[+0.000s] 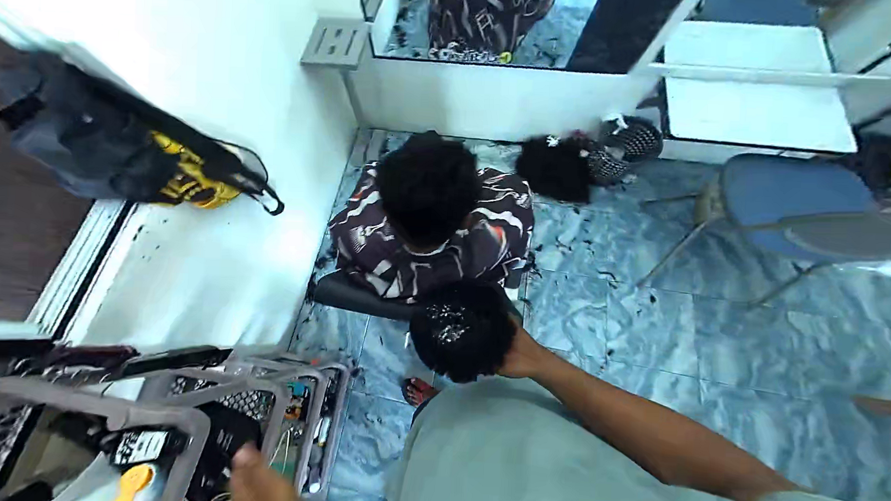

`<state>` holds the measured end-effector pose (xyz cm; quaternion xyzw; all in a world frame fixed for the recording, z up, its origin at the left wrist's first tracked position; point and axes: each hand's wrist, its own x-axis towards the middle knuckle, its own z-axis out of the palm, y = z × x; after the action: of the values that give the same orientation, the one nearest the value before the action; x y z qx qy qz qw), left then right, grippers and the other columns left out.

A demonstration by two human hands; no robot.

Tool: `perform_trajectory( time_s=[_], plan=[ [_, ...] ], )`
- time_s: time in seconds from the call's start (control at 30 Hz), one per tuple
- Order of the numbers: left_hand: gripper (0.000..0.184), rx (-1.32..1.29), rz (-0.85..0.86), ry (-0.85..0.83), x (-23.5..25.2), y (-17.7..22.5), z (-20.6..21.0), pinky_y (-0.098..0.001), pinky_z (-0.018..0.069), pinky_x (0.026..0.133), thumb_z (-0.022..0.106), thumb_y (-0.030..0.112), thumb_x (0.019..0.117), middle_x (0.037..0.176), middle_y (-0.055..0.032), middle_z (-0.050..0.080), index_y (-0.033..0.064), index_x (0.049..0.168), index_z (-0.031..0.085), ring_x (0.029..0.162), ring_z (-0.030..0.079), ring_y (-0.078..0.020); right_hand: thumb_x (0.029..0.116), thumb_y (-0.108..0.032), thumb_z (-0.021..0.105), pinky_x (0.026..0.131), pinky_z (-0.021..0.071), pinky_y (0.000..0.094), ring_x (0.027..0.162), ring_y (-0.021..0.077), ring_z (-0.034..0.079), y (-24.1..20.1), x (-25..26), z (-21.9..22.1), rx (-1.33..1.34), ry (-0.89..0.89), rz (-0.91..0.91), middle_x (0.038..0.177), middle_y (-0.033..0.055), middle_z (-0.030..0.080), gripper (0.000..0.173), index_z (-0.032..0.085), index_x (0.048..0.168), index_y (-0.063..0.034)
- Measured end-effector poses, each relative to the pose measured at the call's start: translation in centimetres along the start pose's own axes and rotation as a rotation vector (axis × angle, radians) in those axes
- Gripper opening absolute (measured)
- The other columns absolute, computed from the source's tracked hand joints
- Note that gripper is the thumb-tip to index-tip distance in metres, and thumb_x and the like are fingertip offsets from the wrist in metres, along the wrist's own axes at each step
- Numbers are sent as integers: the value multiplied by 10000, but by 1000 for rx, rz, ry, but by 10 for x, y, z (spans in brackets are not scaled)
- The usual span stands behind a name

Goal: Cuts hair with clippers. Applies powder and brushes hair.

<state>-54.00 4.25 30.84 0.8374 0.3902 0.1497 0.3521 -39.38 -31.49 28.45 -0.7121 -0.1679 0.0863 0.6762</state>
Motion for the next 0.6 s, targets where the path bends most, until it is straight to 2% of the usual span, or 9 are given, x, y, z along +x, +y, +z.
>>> perform_trajectory(
  time_s=[0.07, 0.1, 0.17, 0.2, 0.3, 0.4, 0.47, 0.53, 0.6],
  plan=[
    [715, -346, -81, -438, -33, 64, 71, -448, 492, 1065, 142, 465, 1105, 1355, -211, 630, -77, 1409, 494, 1260, 607, -255, 787, -145, 839, 938, 546, 183, 1012, -33, 661, -1, -10, -14, 77, 55, 62, 1070, 4, 738, 486, 644, 1194, 38],
    [896, -497, -113, -688, -50, 93, 101, -439, 474, 1080, 40, 627, 1051, 1430, -174, 604, -42, 1484, 449, 1315, 580, -235, 794, -151, 828, 944, 527, 193, 1013, -7, 657, 3, -13, -22, 57, 46, 98, 1074, 56, 735, 500, 646, 1201, 76],
    [1044, -581, -127, -1042, -77, 144, 144, -414, 491, 1084, 37, 797, 948, 1420, -114, 620, 1, 1501, 426, 1307, 587, -190, 820, -163, 807, 999, 516, 251, 1081, 57, 659, 23, -12, -43, -17, -20, 112, 1140, 122, 729, 507, 646, 1226, 95],
    [1001, -505, -53, -1094, -81, 162, 157, -398, 484, 1103, 15, 743, 979, 1409, -118, 616, -17, 1487, 423, 1305, 580, -177, 838, -150, 790, 1012, 527, 266, 1099, 60, 660, 34, -8, -57, -26, -31, 116, 1151, 109, 724, 469, 647, 1224, 74],
    [714, -71, 382, -767, -63, 222, 170, -433, 406, 1183, 181, 465, 1105, 1444, -221, 574, -76, 1460, 482, 1377, 533, -246, 905, -178, 720, 1015, 551, 431, 1101, 213, 688, 67, 20, -108, -141, -58, 239, 1158, 170, 714, 464, 618, 1297, 49],
    [631, 286, 804, -380, -34, 303, 192, -576, 434, 1118, 507, 529, 1020, 1457, -209, 560, 52, 1426, 576, 1370, 521, -361, 989, -397, 643, 919, 540, 586, 995, 352, 683, 78, 57, -132, -313, -209, 357, 1049, 201, 685, 540, 534, 1349, -11],
    [796, 611, 808, -329, -11, 352, 224, -720, 417, 1036, 557, 731, 912, 1607, -232, 380, 268, 1553, 468, 1388, 455, -502, 989, -414, 655, 881, 544, 610, 962, 368, 686, 80, 85, -131, -307, -202, 343, 1025, 200, 690, 520, 554, 1342, -45],
    [952, 892, 640, -411, 17, 386, 255, -817, 396, 948, 572, 820, 836, 1644, -314, 231, 391, 1629, 267, 1321, 457, -608, 976, -384, 693, 886, 545, 640, 979, 393, 687, 90, 110, -127, -247, -50, 355, 1057, 225, 693, 517, 579, 1342, -38],
    [1001, 967, 502, -470, 43, 396, 269, -817, 395, 943, 623, 825, 791, 1567, -323, 378, 389, 1625, 284, 1290, 494, -592, 975, -390, 689, 881, 545, 645, 989, 398, 692, 100, 121, -120, -262, 15, 335, 1067, 224, 701, 504, 596, 1329, -44]
  ],
)
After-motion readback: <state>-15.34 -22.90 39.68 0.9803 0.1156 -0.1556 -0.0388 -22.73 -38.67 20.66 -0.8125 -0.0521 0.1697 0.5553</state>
